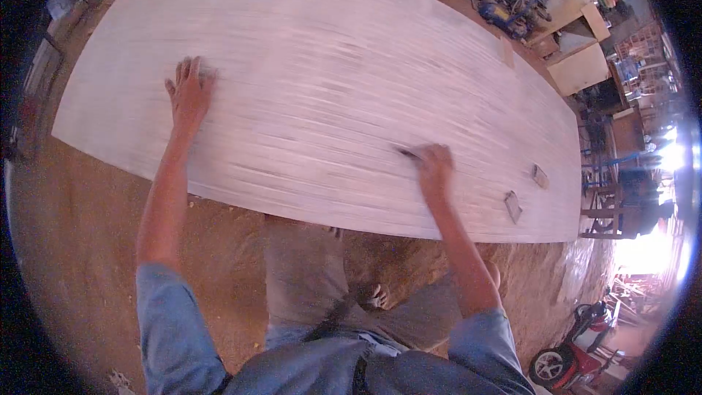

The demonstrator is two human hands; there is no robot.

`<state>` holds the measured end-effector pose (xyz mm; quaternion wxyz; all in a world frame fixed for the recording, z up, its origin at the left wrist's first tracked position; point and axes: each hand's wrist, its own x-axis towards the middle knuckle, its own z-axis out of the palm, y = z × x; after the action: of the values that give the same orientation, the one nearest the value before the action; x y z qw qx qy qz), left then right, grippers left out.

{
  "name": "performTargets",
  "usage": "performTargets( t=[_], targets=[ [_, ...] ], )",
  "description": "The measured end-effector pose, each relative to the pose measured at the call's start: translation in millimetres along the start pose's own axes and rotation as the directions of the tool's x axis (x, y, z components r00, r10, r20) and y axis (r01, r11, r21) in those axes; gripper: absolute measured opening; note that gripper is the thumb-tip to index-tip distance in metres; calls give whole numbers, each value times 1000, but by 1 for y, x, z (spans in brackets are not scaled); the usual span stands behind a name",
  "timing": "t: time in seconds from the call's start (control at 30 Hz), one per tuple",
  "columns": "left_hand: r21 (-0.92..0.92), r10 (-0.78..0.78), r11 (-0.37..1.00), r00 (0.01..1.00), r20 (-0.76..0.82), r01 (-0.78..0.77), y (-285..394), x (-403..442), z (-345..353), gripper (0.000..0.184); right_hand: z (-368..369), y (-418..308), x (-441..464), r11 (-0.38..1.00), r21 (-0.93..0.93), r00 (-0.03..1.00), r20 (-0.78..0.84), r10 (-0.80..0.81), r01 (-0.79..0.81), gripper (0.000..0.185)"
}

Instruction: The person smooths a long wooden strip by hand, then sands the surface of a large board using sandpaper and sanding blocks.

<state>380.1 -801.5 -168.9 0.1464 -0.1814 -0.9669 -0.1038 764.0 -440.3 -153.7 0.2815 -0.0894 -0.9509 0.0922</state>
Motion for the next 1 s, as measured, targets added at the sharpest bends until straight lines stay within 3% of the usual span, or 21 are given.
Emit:
performTargets(
  t=[0.07, 0.13, 0.17, 0.23, 0.27, 0.3, 0.37, 0.4, 0.43, 0.47, 0.53, 0.57, 0.6, 0.63, 0.67, 0.73, 0.8, 0.9, 0.93, 0.97, 1.0],
  targets=[
    [33, -10, 999, 1000, -12, 10, -11, 15, 6, 58, 36, -82, 65, 971, -238, 972, 234, 35, 22, 16],
    [63, -24, 998, 999, -29, 26, -15, 17, 5, 58, 52, -128, 96, 986, 23, 979, 112, -169, 168, 15],
    [95, -31, 995, 1000, 6, 30, -23, 21, 0, 58, 52, -127, 94, 986, 23, 980, 114, -165, 164, 15],
    [122, -48, 992, 998, 38, 43, -51, 28, 1, 58, 49, -99, 79, 963, -147, 949, 258, -184, 227, 17],
    [193, -72, 979, 995, 61, 59, -79, 34, 9, 58, 45, -58, 56, 964, -195, 965, 221, -138, 182, 17],
    [264, -95, 962, 992, 85, 69, -96, 38, 17, 59, 21, -32, 44, 916, -401, 899, 393, 194, -22, 16],
    [226, -128, 968, 989, 79, 108, -103, 41, 9, 59, -28, 47, -6, 932, -363, 969, 227, 97, -9, 21],
    [191, -168, 970, 983, 70, 152, -105, 41, 9, 59, -60, 42, -7, 946, -320, 983, 147, 110, -58, 24],
    [226, -166, 963, 985, 54, 150, -105, 41, 14, 59, -67, 51, -13, 908, -376, 957, 143, 254, -185, 25],
    [227, -175, 961, 983, 55, 158, -106, 42, 18, 59, -53, 58, -11, 910, -374, 958, 148, 247, -177, 25],
    [260, -204, 948, 977, 54, 184, -96, 48, 10, 58, -10, 33, 8, 976, -201, 983, 145, 109, -78, 19],
    [264, -193, 949, 979, 59, 172, -95, 49, 9, 58, 23, 1, 29, 970, -224, 994, 75, -83, 98, 20],
    [292, -205, 940, 976, 71, 176, -92, 49, 8, 58, 36, -57, 70, 948, -318, 935, 341, 103, 12, 18],
    [317, -223, 929, 972, 75, 189, -89, 50, 8, 57, 90, -66, 78, 904, -364, 974, 130, -188, 223, 13],
    [311, -221, 931, 973, 67, 190, -91, 49, 11, 57, 86, -124, 123, 973, -156, 938, 329, -110, 169, 11],
    [372, -132, 922, 990, 51, 104, -105, 51, 21, 56, 127, -164, 160, 959, 73, 928, 242, -283, 273, 12],
    [373, -105, 925, 992, 70, 72, -112, 53, 22, 56, 131, -188, 183, 958, 125, 941, 193, -278, 257, 11],
    [343, -113, 935, 992, 60, 86, -110, 56, 23, 56, 131, -134, 161, 953, -86, 939, 216, -266, 290, 10],
    [327, -108, 941, 993, 49, 86, -111, 52, 22, 56, 106, -108, 153, 975, -44, 932, 305, -194, 217, 8],
    [326, -110, 941, 992, 55, 87, -117, 52, 28, 56, 91, -71, 128, 959, -160, 954, 231, -193, 233, 8],
    [333, -87, 940, 995, 39, 69, -126, 56, 38, 56, 68, -34, 108, 970, -220, 920, 392, -8, 102, 12]
  ],
)
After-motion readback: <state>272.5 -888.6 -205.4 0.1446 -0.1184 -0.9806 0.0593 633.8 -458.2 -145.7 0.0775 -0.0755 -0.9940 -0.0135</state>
